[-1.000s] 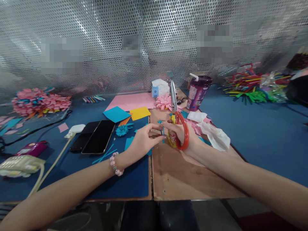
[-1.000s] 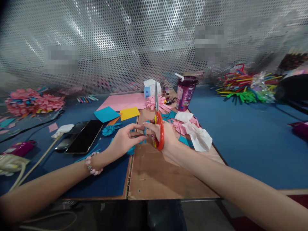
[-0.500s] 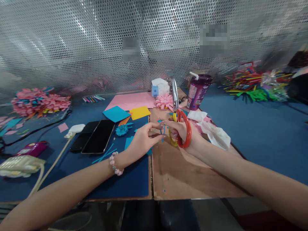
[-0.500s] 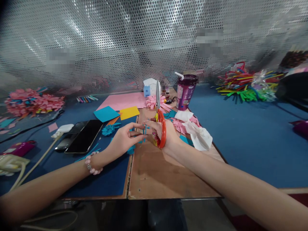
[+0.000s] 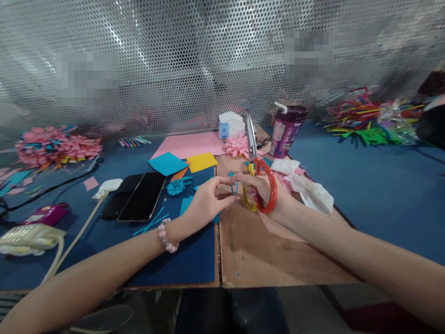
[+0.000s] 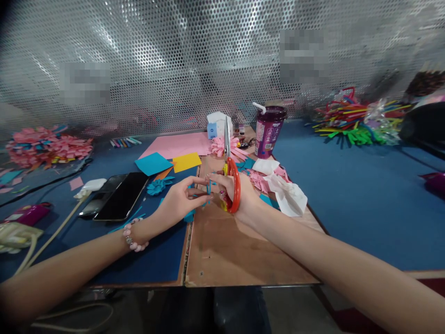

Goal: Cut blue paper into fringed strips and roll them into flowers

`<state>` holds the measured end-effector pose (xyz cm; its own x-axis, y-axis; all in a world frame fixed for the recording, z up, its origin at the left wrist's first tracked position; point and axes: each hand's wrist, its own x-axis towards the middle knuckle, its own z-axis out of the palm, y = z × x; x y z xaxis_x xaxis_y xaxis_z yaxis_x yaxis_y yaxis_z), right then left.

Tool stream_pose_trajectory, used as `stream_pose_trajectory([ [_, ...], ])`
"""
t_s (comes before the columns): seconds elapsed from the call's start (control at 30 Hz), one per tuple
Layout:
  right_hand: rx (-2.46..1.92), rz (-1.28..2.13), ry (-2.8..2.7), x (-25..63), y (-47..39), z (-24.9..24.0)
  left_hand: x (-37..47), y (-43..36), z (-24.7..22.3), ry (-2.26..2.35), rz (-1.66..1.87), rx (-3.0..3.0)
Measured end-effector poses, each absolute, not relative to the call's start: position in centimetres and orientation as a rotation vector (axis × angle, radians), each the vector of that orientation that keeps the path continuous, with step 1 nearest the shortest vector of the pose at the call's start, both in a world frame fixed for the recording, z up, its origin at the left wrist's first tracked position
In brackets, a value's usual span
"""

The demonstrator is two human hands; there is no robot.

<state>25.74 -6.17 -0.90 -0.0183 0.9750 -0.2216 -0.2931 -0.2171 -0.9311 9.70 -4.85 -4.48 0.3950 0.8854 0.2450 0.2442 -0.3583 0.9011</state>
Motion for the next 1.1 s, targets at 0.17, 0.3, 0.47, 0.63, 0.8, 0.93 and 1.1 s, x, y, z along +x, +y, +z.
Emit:
stream_pose_trajectory([
  [0.17, -1.156, 1.456, -0.870, 25.8, -6.0, -1.3, 9.7, -4.9, -4.5, 0.973, 0.977, 1.842],
  [0.3, -1.160, 1.449, -0.897, 25.8, -5.7, -1.7, 9.6, -4.9, -4.5, 0.961, 0.987, 1.856],
  [0.47, -1.173, 1.464, -0.897, 25.7, -5.8, -1.7, 9.7, -4.9, -4.3, 0.976, 0.993, 1.850],
  [0.63, -1.165, 1.422, -0.946, 25.6, -5.9, -1.6, 9.7, -5.0, -4.2, 0.976, 0.989, 1.834],
  [0.8, -1.098, 1.447, -0.926, 25.6, -5.8, -1.9, 9.7, -5.1, -4.0, 0.973, 0.986, 1.807],
  [0.93, -1.052, 1.468, -0.946, 25.7, -5.7, -2.0, 9.8, -5.1, -4.0, 0.956, 0.982, 1.783],
  [1.1, -1.084, 1.437, -0.944, 25.6, -5.8, -1.9, 9.9, -5.1, -4.0, 0.948, 0.993, 1.745],
])
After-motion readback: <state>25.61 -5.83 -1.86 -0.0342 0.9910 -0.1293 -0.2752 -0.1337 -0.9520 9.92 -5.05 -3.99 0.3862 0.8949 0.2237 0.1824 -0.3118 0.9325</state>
